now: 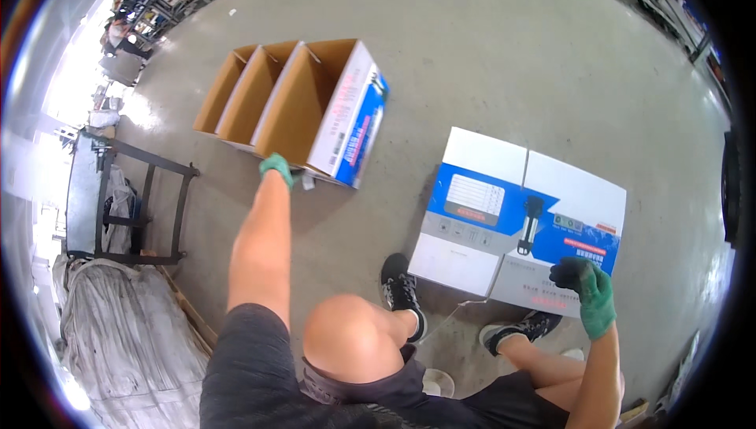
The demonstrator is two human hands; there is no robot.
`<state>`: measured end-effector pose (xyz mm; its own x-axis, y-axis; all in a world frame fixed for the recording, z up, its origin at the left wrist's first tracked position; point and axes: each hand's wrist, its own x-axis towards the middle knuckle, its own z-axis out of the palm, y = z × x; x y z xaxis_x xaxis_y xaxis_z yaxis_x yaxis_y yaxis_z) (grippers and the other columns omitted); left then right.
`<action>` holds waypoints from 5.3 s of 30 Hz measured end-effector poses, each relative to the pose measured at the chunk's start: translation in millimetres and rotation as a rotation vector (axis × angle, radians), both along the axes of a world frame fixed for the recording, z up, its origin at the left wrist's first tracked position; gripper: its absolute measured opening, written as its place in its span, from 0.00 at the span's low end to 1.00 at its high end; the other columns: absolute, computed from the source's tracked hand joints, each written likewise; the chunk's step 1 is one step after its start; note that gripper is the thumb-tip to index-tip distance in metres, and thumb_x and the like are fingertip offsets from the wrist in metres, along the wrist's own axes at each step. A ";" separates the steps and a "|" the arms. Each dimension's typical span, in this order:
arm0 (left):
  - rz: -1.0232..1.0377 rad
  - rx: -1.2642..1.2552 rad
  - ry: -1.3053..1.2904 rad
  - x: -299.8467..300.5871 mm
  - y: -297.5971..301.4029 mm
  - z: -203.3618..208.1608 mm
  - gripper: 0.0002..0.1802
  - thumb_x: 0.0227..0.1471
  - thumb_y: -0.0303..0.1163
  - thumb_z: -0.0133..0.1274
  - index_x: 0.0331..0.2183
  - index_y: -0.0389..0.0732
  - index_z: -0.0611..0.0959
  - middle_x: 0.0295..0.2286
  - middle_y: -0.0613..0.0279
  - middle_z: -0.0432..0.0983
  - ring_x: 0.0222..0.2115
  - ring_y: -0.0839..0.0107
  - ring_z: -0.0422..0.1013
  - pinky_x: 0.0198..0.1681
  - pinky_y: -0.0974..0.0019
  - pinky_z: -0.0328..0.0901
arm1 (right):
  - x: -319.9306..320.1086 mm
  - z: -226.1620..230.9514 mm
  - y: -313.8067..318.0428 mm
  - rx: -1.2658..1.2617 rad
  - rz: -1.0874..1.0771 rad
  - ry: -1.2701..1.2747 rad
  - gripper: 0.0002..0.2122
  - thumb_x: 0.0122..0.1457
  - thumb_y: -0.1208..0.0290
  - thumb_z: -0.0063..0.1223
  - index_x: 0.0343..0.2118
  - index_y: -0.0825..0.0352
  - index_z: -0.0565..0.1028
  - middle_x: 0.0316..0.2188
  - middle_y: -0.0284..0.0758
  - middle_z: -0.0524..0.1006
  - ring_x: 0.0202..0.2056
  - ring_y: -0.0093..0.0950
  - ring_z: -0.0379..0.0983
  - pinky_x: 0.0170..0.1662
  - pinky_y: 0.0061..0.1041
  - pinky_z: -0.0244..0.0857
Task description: The person retrieves a tape dispenser, carries a stack of flattened cardboard boxes, and sits down. The person then repeatedly unfolds each box, folds its flaps, and seals the bottom seam with the tape dispenser before setting the box aside.
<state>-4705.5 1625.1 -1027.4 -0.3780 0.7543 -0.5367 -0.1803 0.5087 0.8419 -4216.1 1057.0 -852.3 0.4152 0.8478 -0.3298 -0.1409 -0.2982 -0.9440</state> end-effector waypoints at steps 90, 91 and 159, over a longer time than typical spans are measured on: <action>-1.292 0.772 0.584 316.8 -305.9 151.4 0.52 0.48 0.33 0.64 0.63 0.43 0.46 0.55 0.54 0.62 0.53 0.66 0.64 0.55 0.63 0.64 | 47.6 148.2 -32.9 -0.513 1.036 -0.755 0.25 0.51 0.45 0.60 0.43 0.62 0.81 0.37 0.43 0.81 0.40 0.39 0.77 0.45 0.33 0.69; -1.275 0.863 0.655 313.0 -299.8 144.1 0.49 0.53 0.38 0.60 0.64 0.43 0.46 0.57 0.54 0.61 0.53 0.66 0.63 0.55 0.62 0.63 | 45.2 159.6 -22.6 -0.660 0.959 -0.846 0.22 0.51 0.48 0.61 0.37 0.65 0.82 0.32 0.43 0.81 0.35 0.37 0.78 0.40 0.34 0.70; -1.446 0.851 0.605 275.2 -356.2 178.2 0.30 0.63 0.38 0.45 0.64 0.48 0.58 0.63 0.60 0.53 0.65 0.67 0.46 0.66 0.63 0.44 | -26.9 -115.0 -434.7 -1.022 -0.533 -0.972 0.34 0.56 0.63 0.56 0.66 0.57 0.55 0.43 0.47 0.77 0.42 0.43 0.74 0.44 0.40 0.69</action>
